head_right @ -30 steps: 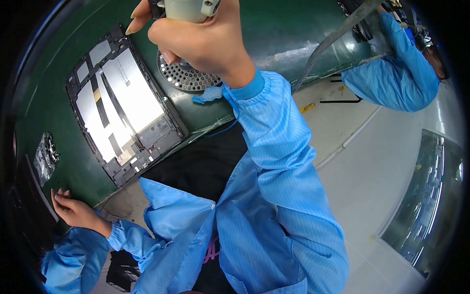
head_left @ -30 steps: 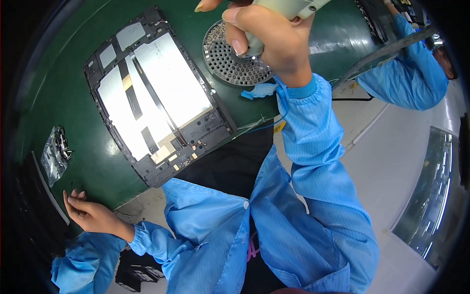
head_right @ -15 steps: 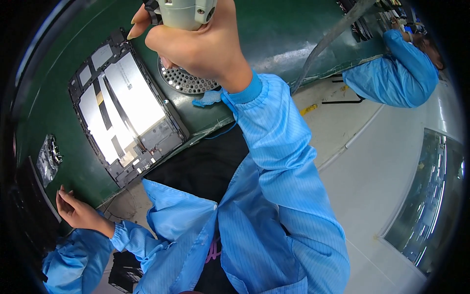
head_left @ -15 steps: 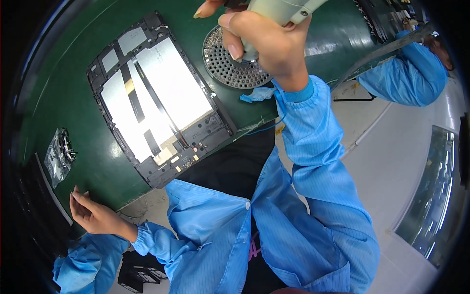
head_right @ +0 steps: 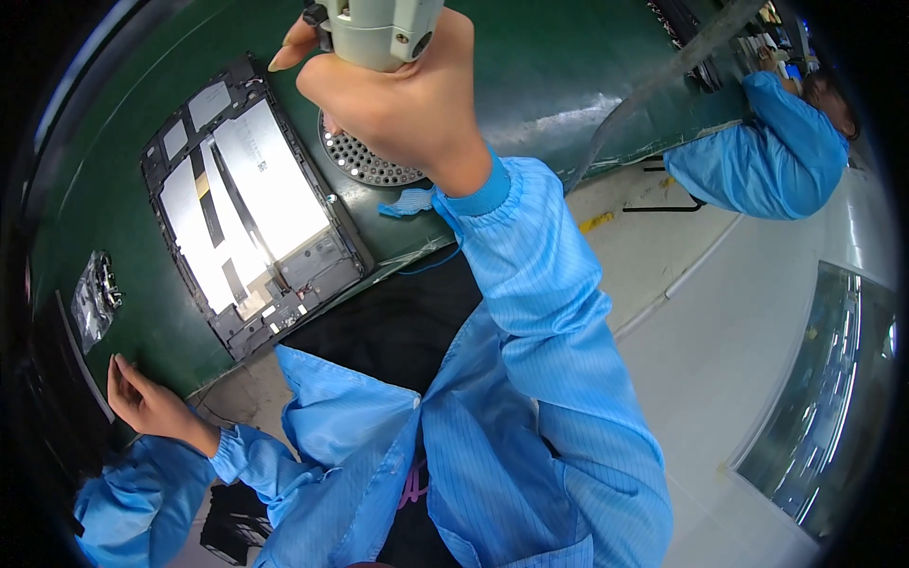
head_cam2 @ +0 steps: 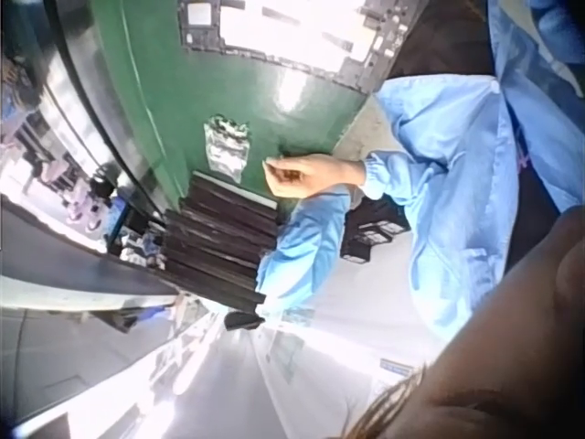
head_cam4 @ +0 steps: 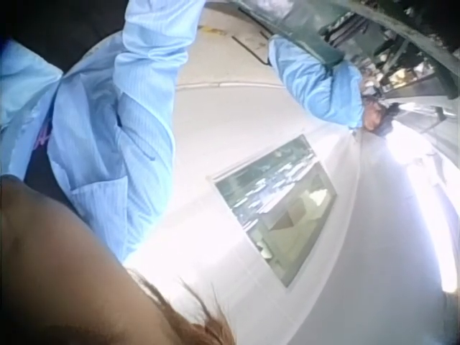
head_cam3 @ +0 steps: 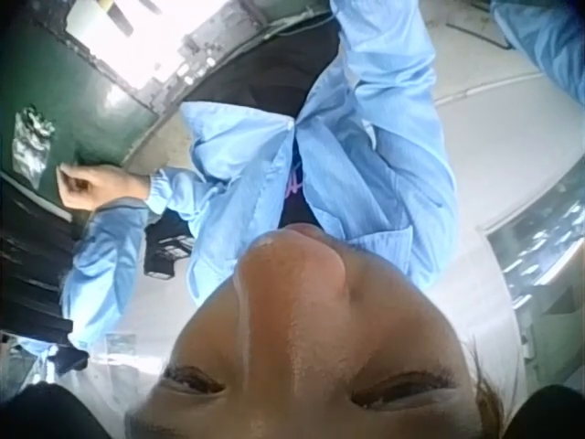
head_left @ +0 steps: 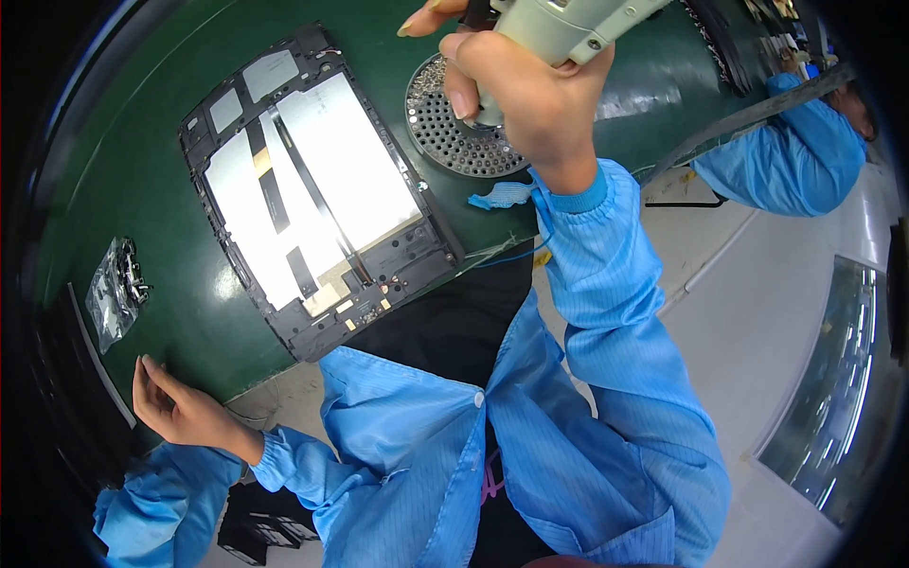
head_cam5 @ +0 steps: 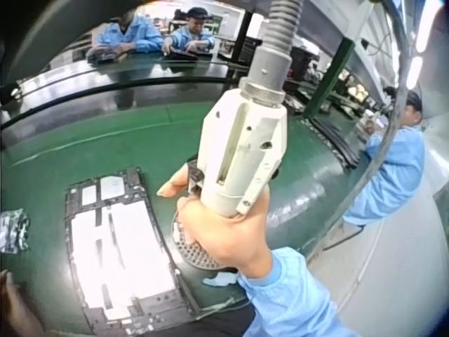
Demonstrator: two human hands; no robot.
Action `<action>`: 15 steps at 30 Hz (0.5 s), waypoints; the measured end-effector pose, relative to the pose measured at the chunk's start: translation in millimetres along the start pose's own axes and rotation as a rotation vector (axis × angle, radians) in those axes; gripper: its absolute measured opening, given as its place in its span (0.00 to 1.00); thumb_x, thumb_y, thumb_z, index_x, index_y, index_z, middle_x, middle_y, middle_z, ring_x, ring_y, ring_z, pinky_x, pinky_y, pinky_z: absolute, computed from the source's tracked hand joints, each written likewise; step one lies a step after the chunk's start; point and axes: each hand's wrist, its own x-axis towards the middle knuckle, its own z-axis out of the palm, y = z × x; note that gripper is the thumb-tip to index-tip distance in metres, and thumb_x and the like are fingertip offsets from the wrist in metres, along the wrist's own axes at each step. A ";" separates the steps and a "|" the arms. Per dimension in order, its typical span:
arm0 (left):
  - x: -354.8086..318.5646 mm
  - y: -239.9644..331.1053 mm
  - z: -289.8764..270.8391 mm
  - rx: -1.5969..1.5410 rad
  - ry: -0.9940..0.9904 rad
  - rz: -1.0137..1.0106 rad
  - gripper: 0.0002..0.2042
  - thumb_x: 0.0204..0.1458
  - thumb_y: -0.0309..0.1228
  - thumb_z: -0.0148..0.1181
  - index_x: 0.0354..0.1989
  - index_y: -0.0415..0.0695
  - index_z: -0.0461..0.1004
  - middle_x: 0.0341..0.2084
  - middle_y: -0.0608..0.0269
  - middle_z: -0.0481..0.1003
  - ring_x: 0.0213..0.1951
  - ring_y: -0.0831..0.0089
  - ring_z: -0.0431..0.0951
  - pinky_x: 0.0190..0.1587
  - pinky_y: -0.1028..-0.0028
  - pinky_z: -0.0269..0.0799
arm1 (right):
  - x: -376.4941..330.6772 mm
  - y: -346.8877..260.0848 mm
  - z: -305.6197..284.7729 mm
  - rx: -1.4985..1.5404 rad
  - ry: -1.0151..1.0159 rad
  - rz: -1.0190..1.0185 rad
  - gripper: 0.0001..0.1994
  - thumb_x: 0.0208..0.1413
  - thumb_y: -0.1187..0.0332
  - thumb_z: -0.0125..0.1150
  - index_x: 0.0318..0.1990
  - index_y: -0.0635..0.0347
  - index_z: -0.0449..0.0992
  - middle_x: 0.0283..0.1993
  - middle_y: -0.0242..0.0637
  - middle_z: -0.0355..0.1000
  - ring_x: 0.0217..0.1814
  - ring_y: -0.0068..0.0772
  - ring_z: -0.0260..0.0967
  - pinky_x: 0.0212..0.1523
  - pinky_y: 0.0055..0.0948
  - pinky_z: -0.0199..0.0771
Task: The person assembles electronic components into tablet frames by securing them with screws using an electric screwdriver.
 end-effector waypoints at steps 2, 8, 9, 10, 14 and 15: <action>0.2 7.3 0.6 -0.024 0.002 -0.028 0.10 0.60 0.26 0.62 0.47 0.33 0.77 0.41 0.57 0.78 0.38 0.74 0.79 0.42 0.78 0.75 | 9.4 14.7 -18.1 -0.016 -0.329 -0.284 0.13 0.48 0.86 0.54 0.43 0.72 0.76 0.34 0.44 0.77 0.19 0.22 0.69 0.19 0.22 0.69; -0.3 16.6 0.0 -0.079 0.050 -0.105 0.11 0.61 0.25 0.61 0.48 0.33 0.78 0.41 0.57 0.79 0.39 0.75 0.79 0.43 0.78 0.75 | -1.9 -17.8 -3.8 -0.020 -0.085 0.357 0.14 0.49 0.84 0.55 0.45 0.73 0.75 0.37 0.46 0.78 0.18 0.21 0.67 0.19 0.20 0.68; 0.5 21.3 -1.0 -0.076 0.061 -0.107 0.11 0.61 0.25 0.61 0.48 0.33 0.78 0.41 0.57 0.79 0.39 0.75 0.79 0.43 0.78 0.75 | -0.4 -19.7 1.0 0.024 -0.062 0.347 0.15 0.49 0.84 0.55 0.46 0.73 0.75 0.38 0.47 0.78 0.18 0.21 0.67 0.19 0.20 0.69; 1.1 29.3 -3.2 -0.174 0.011 -0.147 0.10 0.61 0.24 0.61 0.48 0.33 0.78 0.42 0.57 0.79 0.40 0.75 0.79 0.45 0.78 0.75 | -0.6 -19.0 4.7 0.084 -0.047 0.346 0.16 0.49 0.83 0.55 0.47 0.74 0.73 0.39 0.48 0.78 0.18 0.23 0.67 0.18 0.22 0.70; 30.4 64.4 8.7 -0.313 -0.346 -0.021 0.08 0.58 0.19 0.61 0.44 0.33 0.81 0.41 0.56 0.80 0.44 0.73 0.78 0.50 0.77 0.74 | 7.6 -17.6 -0.3 -0.096 -0.178 0.114 0.09 0.52 0.77 0.55 0.37 0.74 0.76 0.42 0.49 0.79 0.18 0.29 0.65 0.21 0.27 0.68; 46.3 82.2 15.1 -0.315 -0.448 -0.001 0.09 0.57 0.20 0.62 0.45 0.34 0.82 0.40 0.56 0.80 0.44 0.73 0.78 0.51 0.76 0.74 | 10.5 -20.7 -0.5 -0.086 -0.186 0.111 0.09 0.52 0.77 0.55 0.37 0.74 0.76 0.42 0.49 0.79 0.18 0.29 0.65 0.21 0.27 0.68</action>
